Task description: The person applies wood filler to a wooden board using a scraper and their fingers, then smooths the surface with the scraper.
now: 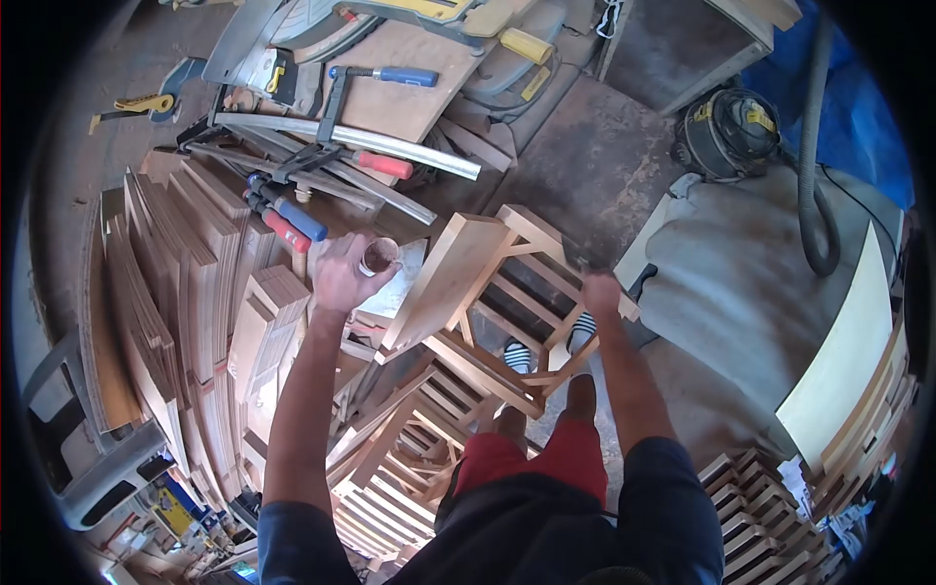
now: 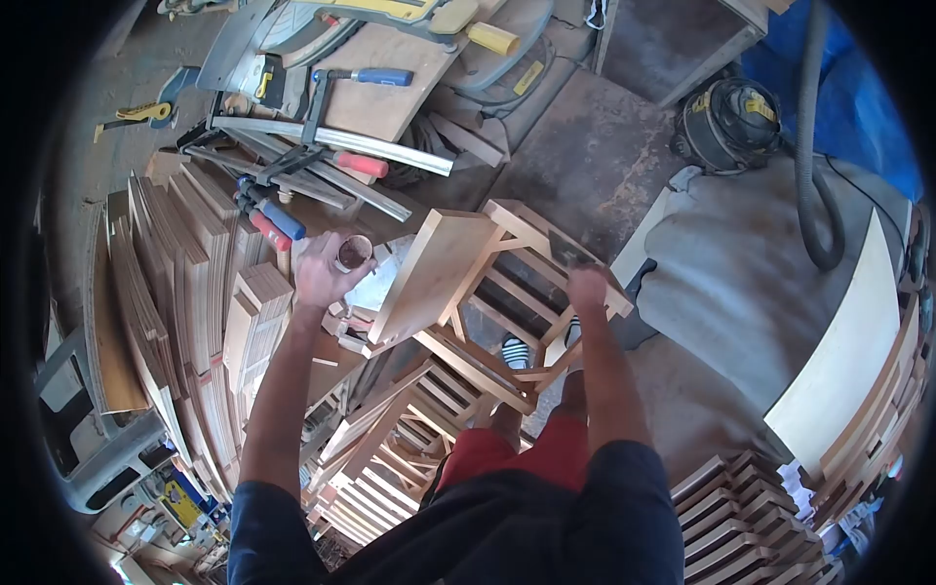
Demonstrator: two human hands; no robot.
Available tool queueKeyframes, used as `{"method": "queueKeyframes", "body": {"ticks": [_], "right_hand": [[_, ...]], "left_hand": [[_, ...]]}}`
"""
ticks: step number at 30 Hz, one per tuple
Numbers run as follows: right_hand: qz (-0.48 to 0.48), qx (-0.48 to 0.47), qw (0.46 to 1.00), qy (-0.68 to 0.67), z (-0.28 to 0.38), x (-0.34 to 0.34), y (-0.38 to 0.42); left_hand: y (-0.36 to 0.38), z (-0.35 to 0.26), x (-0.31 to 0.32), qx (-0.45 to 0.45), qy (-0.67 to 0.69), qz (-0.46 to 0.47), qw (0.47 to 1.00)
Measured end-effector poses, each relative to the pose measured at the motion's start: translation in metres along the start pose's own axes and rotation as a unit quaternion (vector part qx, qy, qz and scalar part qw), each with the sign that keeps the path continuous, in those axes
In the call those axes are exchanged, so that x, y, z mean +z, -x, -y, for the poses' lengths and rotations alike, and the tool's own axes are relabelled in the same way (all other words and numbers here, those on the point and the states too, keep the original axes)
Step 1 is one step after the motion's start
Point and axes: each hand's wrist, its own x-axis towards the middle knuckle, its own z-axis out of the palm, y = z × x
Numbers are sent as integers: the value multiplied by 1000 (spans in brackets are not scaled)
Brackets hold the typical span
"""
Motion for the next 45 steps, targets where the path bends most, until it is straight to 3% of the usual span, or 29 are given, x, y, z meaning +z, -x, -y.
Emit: {"method": "queueKeyframes", "body": {"ticks": [3,4,7,10,13,17,24,41,44,45], "right_hand": [[-89,195,976,-50,-2,-48,-11],[-268,153,947,-89,-4,-64,-10],[-418,164,884,-129,5,-115,-7],[-360,162,893,-216,15,-154,5],[-487,-9,853,-187,30,-217,15],[-557,-73,811,-164,47,-280,29],[-587,-106,783,-176,48,-316,48],[-610,-85,768,-178,47,-320,60],[-532,56,775,-336,53,-311,60],[-482,122,718,-487,53,-309,58]], "left_hand": [[1,1,1,-7,14,-1,1000],[5,0,1,-12,8,1,1000],[1,0,1,-7,0,0,1000],[1,-3,-1,-9,2,-13,1000],[0,-5,-4,-8,-6,-19,1000],[1,-6,-5,-11,6,-22,1000],[2,-6,-7,-21,3,-17,1000],[2,-7,-5,-11,-3,-23,1000],[2,-5,-4,-11,-2,-19,1000],[2,-6,-4,-9,1,-22,1000]]}}
